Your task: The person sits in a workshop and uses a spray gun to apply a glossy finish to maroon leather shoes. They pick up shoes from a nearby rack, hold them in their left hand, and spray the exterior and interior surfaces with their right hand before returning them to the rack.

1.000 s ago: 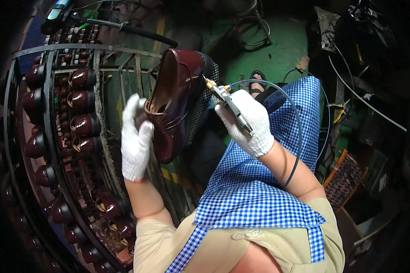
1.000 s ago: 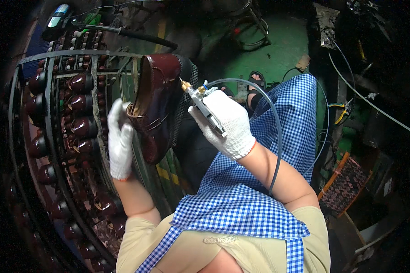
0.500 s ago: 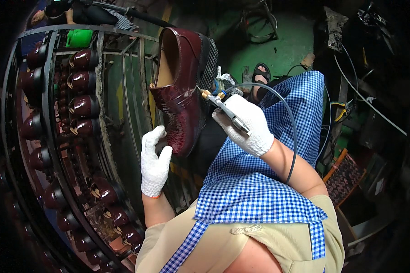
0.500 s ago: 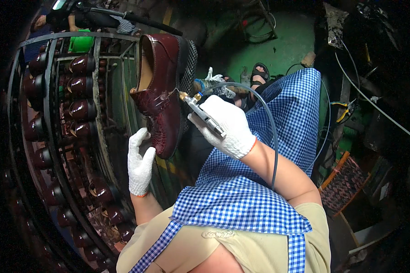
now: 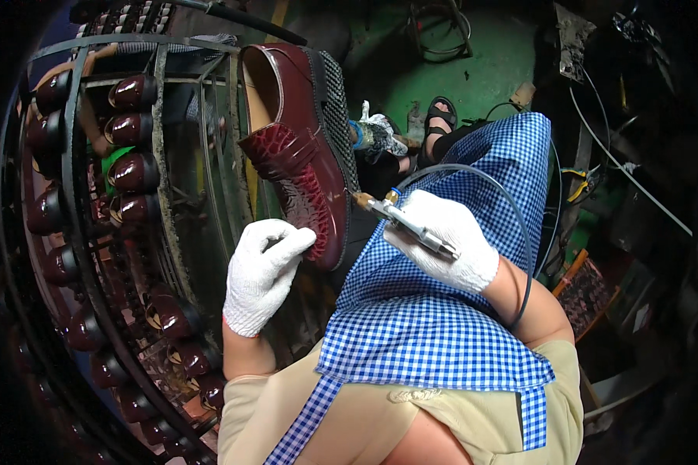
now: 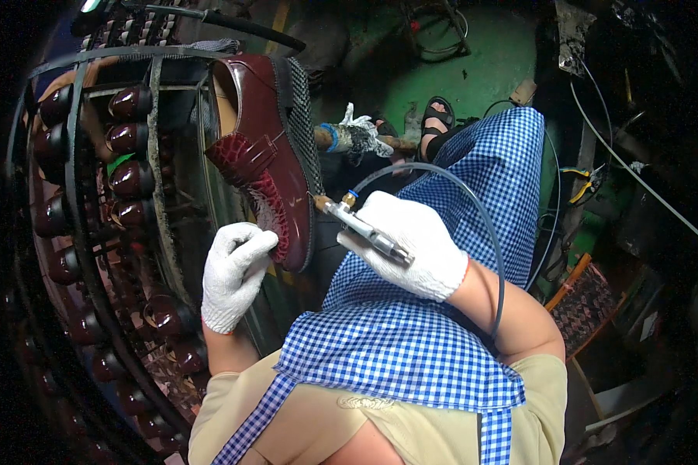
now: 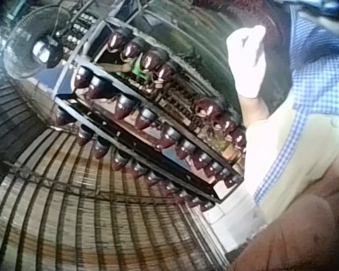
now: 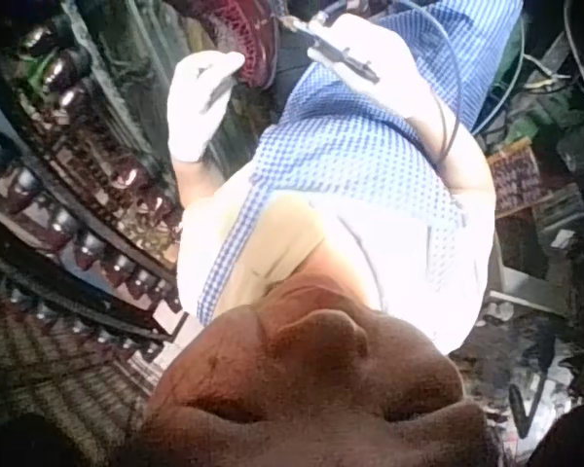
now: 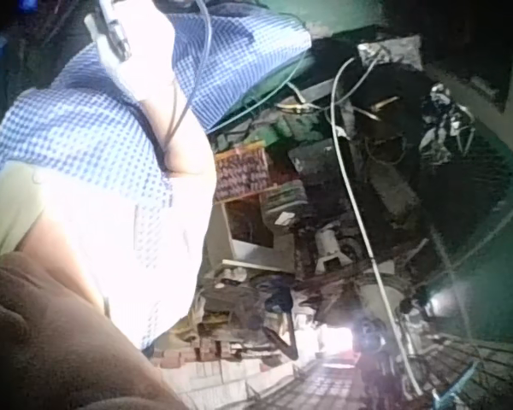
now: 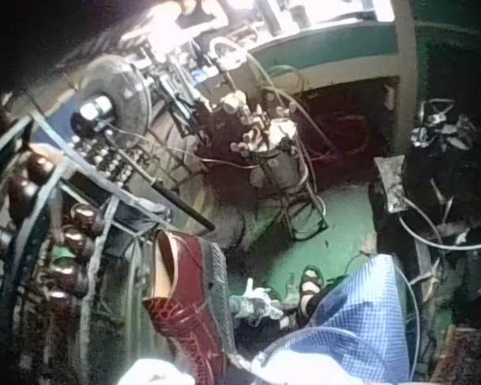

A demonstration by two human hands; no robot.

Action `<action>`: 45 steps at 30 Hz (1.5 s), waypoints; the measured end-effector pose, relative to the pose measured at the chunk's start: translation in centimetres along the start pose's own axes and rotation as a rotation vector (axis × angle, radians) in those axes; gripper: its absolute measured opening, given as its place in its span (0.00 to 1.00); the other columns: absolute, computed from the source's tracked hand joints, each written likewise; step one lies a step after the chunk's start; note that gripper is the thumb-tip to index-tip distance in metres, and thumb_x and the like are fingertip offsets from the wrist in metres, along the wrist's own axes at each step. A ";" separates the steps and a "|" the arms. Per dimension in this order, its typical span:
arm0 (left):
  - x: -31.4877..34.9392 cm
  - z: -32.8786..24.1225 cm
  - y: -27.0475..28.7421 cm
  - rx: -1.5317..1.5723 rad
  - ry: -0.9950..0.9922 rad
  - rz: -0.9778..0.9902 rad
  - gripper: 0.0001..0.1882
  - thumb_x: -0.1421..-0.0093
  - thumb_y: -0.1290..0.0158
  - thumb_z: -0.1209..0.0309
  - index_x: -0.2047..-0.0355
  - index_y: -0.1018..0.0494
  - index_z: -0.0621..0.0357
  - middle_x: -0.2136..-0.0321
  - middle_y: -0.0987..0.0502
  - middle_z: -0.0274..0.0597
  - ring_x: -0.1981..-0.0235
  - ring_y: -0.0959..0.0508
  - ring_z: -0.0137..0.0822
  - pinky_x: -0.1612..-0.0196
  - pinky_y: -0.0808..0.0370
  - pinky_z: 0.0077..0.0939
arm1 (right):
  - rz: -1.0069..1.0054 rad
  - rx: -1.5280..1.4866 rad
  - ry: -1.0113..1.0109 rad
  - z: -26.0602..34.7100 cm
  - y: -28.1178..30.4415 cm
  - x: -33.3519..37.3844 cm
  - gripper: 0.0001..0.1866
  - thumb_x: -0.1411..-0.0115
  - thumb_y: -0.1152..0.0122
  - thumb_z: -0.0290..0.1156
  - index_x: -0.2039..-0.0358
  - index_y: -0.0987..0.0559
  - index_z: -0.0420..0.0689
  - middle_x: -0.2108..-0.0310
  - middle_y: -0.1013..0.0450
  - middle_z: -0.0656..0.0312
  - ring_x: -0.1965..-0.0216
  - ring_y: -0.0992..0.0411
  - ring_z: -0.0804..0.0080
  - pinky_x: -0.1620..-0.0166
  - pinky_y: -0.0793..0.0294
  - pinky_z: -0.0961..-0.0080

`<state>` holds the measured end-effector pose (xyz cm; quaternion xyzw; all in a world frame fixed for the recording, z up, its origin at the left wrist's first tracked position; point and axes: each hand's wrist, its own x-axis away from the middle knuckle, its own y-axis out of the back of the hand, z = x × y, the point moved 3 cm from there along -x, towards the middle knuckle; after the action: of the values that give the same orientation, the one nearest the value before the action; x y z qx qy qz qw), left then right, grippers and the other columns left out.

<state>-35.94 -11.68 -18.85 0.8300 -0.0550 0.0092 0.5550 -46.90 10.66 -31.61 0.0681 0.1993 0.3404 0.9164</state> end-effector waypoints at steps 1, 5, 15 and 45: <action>-0.6 -0.5 0.3 -0.041 -0.031 0.025 0.30 0.55 0.37 0.89 0.49 0.19 0.53 0.56 0.23 0.45 0.55 0.21 0.46 0.53 0.23 0.35 | 0.033 -0.001 -0.021 0.2 0.3 0.3 0.10 0.39 0.28 0.35 0.62 0.18 0.45 0.71 0.26 0.58 0.73 0.24 0.60 0.68 0.23 0.70; -3.3 -2.0 0.8 -0.222 -0.224 0.078 0.31 0.59 0.30 0.78 0.51 0.18 0.48 0.56 0.22 0.40 0.54 0.21 0.48 0.48 0.23 0.44 | 0.082 0.077 -0.010 1.0 1.6 1.5 0.09 0.39 0.29 0.35 0.64 0.18 0.45 0.72 0.26 0.59 0.73 0.24 0.61 0.69 0.23 0.70; -9.4 -4.5 0.5 -0.320 -0.454 0.264 0.34 0.59 0.28 0.67 0.46 0.21 0.45 0.40 0.22 0.39 0.35 0.26 0.49 0.30 0.36 0.57 | 0.102 0.137 -0.058 2.0 5.1 3.9 0.08 0.42 0.28 0.35 0.67 0.18 0.47 0.72 0.25 0.59 0.72 0.24 0.61 0.69 0.23 0.68; -24.3 -2.3 2.0 -0.492 0.123 0.055 0.29 0.33 0.43 0.47 0.45 0.27 0.58 0.55 0.22 0.56 0.53 0.19 0.57 0.50 0.22 0.49 | -0.460 0.303 -0.029 -4.3 5.6 -9.7 0.08 0.37 0.31 0.32 0.61 0.17 0.42 0.71 0.26 0.54 0.72 0.24 0.54 0.68 0.24 0.62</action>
<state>-60.15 -8.37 -17.97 0.6662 -0.0445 0.0612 0.7420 -58.70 8.57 -30.94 0.1622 0.2449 0.0885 0.9518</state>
